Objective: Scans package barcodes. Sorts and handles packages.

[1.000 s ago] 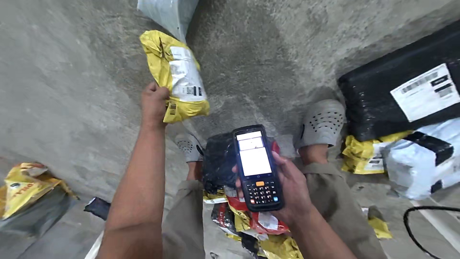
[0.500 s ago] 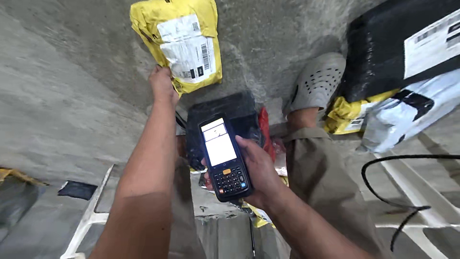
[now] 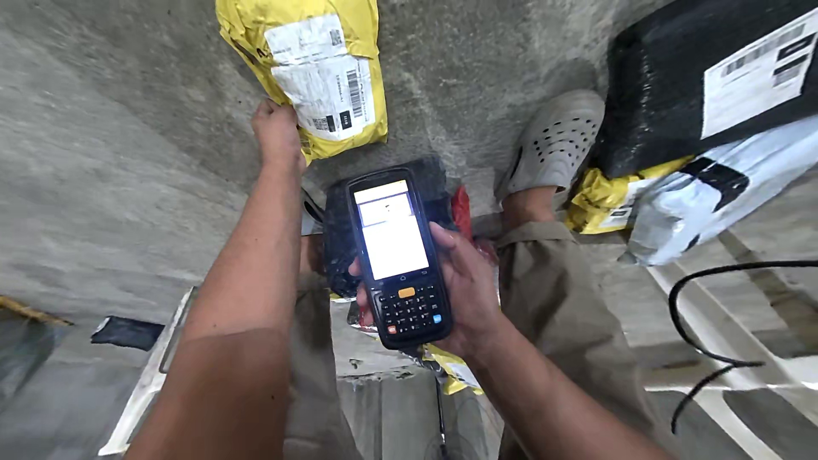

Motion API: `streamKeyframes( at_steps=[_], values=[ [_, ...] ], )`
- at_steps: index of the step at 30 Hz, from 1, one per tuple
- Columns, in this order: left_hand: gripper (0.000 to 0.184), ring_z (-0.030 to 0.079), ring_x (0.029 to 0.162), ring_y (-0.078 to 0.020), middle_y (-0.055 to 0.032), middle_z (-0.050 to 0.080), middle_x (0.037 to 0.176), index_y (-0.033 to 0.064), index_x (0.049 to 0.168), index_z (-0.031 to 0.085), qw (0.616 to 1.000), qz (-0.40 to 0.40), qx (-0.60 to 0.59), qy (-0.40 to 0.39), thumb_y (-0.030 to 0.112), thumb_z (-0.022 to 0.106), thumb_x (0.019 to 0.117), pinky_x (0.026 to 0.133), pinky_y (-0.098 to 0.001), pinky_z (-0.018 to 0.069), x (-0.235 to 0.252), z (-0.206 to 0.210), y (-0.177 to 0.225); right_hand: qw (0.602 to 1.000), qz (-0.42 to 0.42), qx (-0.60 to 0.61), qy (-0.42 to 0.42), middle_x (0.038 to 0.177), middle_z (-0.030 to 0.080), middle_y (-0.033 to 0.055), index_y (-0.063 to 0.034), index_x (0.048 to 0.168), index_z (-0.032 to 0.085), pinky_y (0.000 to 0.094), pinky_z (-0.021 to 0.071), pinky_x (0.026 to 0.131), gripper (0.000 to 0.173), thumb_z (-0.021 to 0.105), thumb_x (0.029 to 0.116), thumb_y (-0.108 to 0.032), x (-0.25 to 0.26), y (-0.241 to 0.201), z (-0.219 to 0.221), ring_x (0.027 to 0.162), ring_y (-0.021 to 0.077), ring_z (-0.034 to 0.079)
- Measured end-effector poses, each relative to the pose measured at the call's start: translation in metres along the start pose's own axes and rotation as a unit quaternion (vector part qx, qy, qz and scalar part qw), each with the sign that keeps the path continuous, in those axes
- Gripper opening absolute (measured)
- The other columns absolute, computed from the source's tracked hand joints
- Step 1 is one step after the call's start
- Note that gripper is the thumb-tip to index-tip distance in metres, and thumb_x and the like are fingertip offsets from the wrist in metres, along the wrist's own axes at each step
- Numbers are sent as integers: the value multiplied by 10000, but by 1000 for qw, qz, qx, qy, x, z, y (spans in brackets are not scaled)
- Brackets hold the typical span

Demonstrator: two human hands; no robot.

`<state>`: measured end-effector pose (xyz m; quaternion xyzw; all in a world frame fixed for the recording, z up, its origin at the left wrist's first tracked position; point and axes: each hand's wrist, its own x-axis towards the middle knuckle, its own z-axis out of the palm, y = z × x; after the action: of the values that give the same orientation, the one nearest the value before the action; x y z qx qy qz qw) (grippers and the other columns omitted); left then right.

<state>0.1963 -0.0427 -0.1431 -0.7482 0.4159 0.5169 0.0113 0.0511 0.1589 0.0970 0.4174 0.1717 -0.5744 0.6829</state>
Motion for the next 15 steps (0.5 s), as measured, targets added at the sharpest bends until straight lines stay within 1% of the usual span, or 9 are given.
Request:
streamKeyframes(
  at_steps=[2,6,9,10,11,12,13,14,15],
  values=[
    [94,620,845,-164,-62,588,897,83,912,509,1000,0,16,5,11,565,892,766,-392,569,-1,1,2,1000,-4,4,-6,1227,629,263,-73,1345,516,511,599,825,705,199,1032,-619,-2,0,0,971,379,695],
    [44,646,869,-171,-71,617,908,69,940,540,1000,8,8,1,34,564,927,786,-403,583,-2,1,2,1000,-3,-5,-9,1221,632,252,-74,1342,520,507,600,822,706,243,1020,-637,-4,0,-2,964,367,695],
    [65,650,872,-172,-74,627,917,70,941,536,1000,4,9,3,27,568,903,776,-406,587,-2,2,2,1000,-10,-23,-16,1217,634,250,-61,1333,525,497,603,810,694,250,1020,-617,-6,0,-4,953,356,697],
    [67,642,868,-170,-69,620,914,73,936,531,1000,4,10,4,26,567,903,775,-402,580,-2,3,3,1000,-13,-23,-14,1214,636,250,-62,1337,522,492,604,809,644,319,1013,-581,-7,0,-5,950,353,698],
    [60,643,867,-171,-70,621,913,71,935,536,1000,5,10,5,28,569,908,777,-400,579,-3,3,3,1000,-11,-19,-4,1206,638,246,-70,1348,502,484,603,808,570,437,984,-505,-8,0,-5,943,348,700],
    [54,645,863,-171,-69,622,909,69,932,536,1000,8,10,5,33,569,911,776,-398,580,-3,3,2,1000,-5,-23,17,1192,645,237,-83,1366,467,470,606,798,545,536,925,-395,-9,-1,-3,925,336,707],
    [52,645,857,-171,-68,621,901,72,926,534,1000,10,9,5,37,570,913,772,-396,581,-2,3,1,998,0,-39,41,1179,649,229,-80,1378,429,456,613,788,545,551,884,-276,-11,-1,1,906,322,714],
    [47,648,857,-173,-70,624,898,71,928,534,1000,11,7,4,40,567,920,773,-397,583,-1,2,1,997,1,-56,59,1173,647,235,-64,1397,392,454,617,785,552,511,870,-175,-12,-2,3,896,320,717],
    [42,650,856,-175,-72,625,896,71,930,530,1000,12,4,4,42,560,928,773,-399,583,-1,3,0,996,0,-67,66,1168,645,243,-54,1414,367,455,619,784,564,482,867,-126,-12,-2,3,890,325,718]
  ],
)
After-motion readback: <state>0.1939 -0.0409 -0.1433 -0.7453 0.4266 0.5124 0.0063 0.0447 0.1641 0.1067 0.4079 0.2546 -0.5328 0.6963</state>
